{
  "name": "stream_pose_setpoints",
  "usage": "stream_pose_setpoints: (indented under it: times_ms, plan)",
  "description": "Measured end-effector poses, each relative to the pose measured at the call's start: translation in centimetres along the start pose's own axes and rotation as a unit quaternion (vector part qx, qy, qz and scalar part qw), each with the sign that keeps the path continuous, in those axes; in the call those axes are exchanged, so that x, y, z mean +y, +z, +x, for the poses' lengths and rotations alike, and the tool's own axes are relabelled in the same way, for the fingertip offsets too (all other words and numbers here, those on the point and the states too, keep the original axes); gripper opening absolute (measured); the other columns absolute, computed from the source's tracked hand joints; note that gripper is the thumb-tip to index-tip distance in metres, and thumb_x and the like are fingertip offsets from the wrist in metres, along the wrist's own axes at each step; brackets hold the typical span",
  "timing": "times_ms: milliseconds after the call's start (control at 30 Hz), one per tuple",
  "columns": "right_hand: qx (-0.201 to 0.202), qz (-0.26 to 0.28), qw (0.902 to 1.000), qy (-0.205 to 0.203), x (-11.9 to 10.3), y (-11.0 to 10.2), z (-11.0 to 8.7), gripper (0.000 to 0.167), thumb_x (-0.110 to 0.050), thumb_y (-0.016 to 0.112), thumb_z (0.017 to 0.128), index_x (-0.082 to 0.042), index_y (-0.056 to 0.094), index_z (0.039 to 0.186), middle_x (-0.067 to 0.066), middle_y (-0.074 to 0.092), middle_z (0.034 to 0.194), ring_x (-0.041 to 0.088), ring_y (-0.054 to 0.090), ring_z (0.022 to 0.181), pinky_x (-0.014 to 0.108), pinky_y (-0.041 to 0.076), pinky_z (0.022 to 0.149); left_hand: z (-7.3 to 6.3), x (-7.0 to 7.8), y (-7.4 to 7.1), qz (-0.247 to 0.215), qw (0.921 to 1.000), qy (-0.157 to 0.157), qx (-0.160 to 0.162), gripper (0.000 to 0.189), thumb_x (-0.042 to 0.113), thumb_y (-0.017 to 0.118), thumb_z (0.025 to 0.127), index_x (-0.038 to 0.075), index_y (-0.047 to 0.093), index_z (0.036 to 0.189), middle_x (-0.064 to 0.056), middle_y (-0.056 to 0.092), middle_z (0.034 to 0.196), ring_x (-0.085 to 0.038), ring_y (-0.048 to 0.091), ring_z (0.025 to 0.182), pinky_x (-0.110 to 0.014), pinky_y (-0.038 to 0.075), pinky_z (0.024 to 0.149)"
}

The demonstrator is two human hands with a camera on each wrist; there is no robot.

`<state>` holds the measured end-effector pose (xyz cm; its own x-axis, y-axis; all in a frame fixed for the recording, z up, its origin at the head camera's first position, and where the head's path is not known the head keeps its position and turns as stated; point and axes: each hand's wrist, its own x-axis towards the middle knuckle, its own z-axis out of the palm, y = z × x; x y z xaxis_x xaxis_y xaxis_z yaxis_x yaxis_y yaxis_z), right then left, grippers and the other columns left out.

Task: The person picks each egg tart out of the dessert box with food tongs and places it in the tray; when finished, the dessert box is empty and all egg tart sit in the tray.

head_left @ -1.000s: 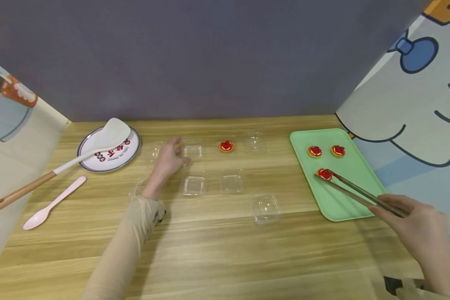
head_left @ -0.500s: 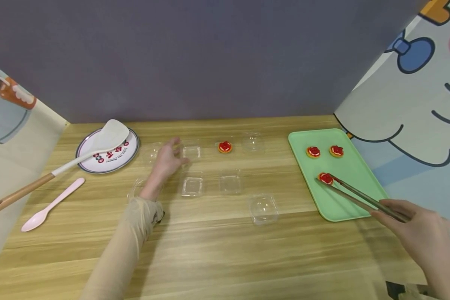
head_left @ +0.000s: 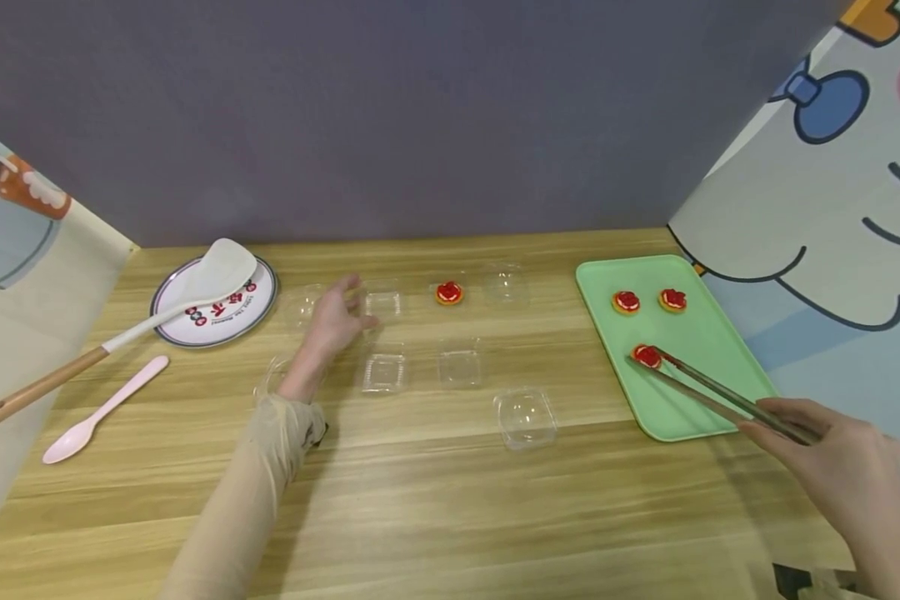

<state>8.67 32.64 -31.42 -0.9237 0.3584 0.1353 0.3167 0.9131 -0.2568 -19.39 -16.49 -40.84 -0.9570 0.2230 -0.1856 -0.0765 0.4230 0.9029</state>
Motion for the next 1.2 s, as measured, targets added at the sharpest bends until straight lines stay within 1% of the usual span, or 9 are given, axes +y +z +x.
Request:
stream_pose_setpoints:
  times_ms: [100,167,233,333,400,467,667,833,1200]
  plan:
    - [-0.005,0.003,1.0000,0.006,0.4,0.1,-0.2,0.046,-0.025,0.087,0.091,0.009,0.073,0.118,0.036,0.073,0.109,0.059,0.067,0.101,0.050,0.048,0.073,0.0,0.0,0.0,0.002,1.0000,-0.001,-0.002,0.090,-0.010,0.075,0.091,-0.002,0.026,0.166,-0.021,0.028,0.172,-0.043,0.040,0.152,-0.049,0.042,0.122]
    - [-0.007,0.008,0.9999,0.011,0.6,0.1,-0.2,0.048,-0.027,0.087,0.091,0.009,0.072,0.119,0.037,0.072,0.111,0.059,0.067,0.101,0.046,0.053,0.073,0.0,0.1,0.0,0.002,1.0000,-0.002,-0.004,0.090,-0.010,0.076,0.091,-0.002,0.026,0.166,-0.022,0.028,0.172,-0.043,0.040,0.152,-0.050,0.041,0.123]
    - [-0.006,0.012,0.9998,0.017,0.6,0.0,-0.2,0.050,-0.028,0.088,0.091,0.009,0.071,0.120,0.038,0.071,0.114,0.058,0.069,0.099,0.036,0.055,0.063,0.0,0.2,0.0,0.002,1.0000,-0.003,-0.005,0.091,-0.009,0.076,0.091,-0.002,0.026,0.166,-0.021,0.029,0.172,-0.043,0.040,0.152,-0.050,0.041,0.123]
    - [0.006,0.028,0.9994,0.019,0.2,-0.3,-0.2,0.050,-0.028,0.090,0.089,0.008,0.073,0.119,0.036,0.072,0.114,0.010,0.076,0.085,0.017,0.046,0.052,0.0,0.3,0.0,0.000,1.0000,-0.004,-0.005,0.091,-0.009,0.077,0.091,-0.002,0.026,0.166,-0.021,0.028,0.172,-0.043,0.040,0.152,-0.050,0.040,0.124]
    - [0.019,0.039,0.9989,0.018,-0.2,-0.3,-0.3,0.049,-0.028,0.091,0.088,0.006,0.074,0.119,0.034,0.073,0.114,-0.021,0.059,0.081,0.012,0.042,0.056,0.0,0.4,0.1,0.000,1.0000,-0.002,-0.006,0.091,-0.007,0.077,0.091,-0.003,0.026,0.166,-0.021,0.028,0.172,-0.042,0.039,0.152,-0.050,0.040,0.124]
    - [0.030,0.056,0.9978,0.017,-0.5,-0.3,-0.3,0.048,-0.028,0.092,0.087,0.004,0.076,0.119,0.032,0.074,0.113,-0.037,0.034,0.079,0.006,0.038,0.058,0.1,0.5,0.1,0.000,1.0000,-0.002,-0.006,0.090,-0.006,0.077,0.091,-0.002,0.026,0.166,-0.021,0.028,0.172,-0.042,0.039,0.152,-0.050,0.039,0.124]
    - [0.030,0.083,0.9961,0.009,-2.4,0.3,0.6,0.048,-0.025,0.090,0.089,0.004,0.075,0.124,0.031,0.074,0.115,-0.035,0.036,0.082,0.002,0.042,0.057,-0.1,1.0,0.0,0.027,0.9996,0.009,0.007,0.090,-0.001,0.077,0.093,-0.001,0.027,0.167,-0.024,0.030,0.171,-0.043,0.034,0.155,-0.054,0.033,0.128]
    - [0.031,0.108,0.9928,-0.040,-4.2,1.0,2.0,0.043,-0.024,0.092,0.087,-0.002,0.079,0.122,0.020,0.080,0.106,-0.031,0.045,0.080,0.006,0.045,0.055,-0.3,1.9,0.2,0.058,0.9975,0.037,0.017,0.086,0.003,0.078,0.094,-0.002,0.030,0.165,-0.029,0.033,0.168,-0.047,0.034,0.153,-0.058,0.029,0.129]
    - [-0.017,0.195,0.9703,-0.142,-10.3,2.4,5.8,0.032,-0.017,0.088,0.091,-0.003,0.079,0.118,0.016,0.081,0.103,-0.020,0.063,0.080,0.007,0.055,0.065,0.3,4.2,3.4,0.026,0.9963,0.082,-0.001,0.078,-0.001,0.077,0.095,-0.008,0.036,0.160,-0.031,0.040,0.162,-0.048,0.044,0.148,-0.053,0.041,0.123]
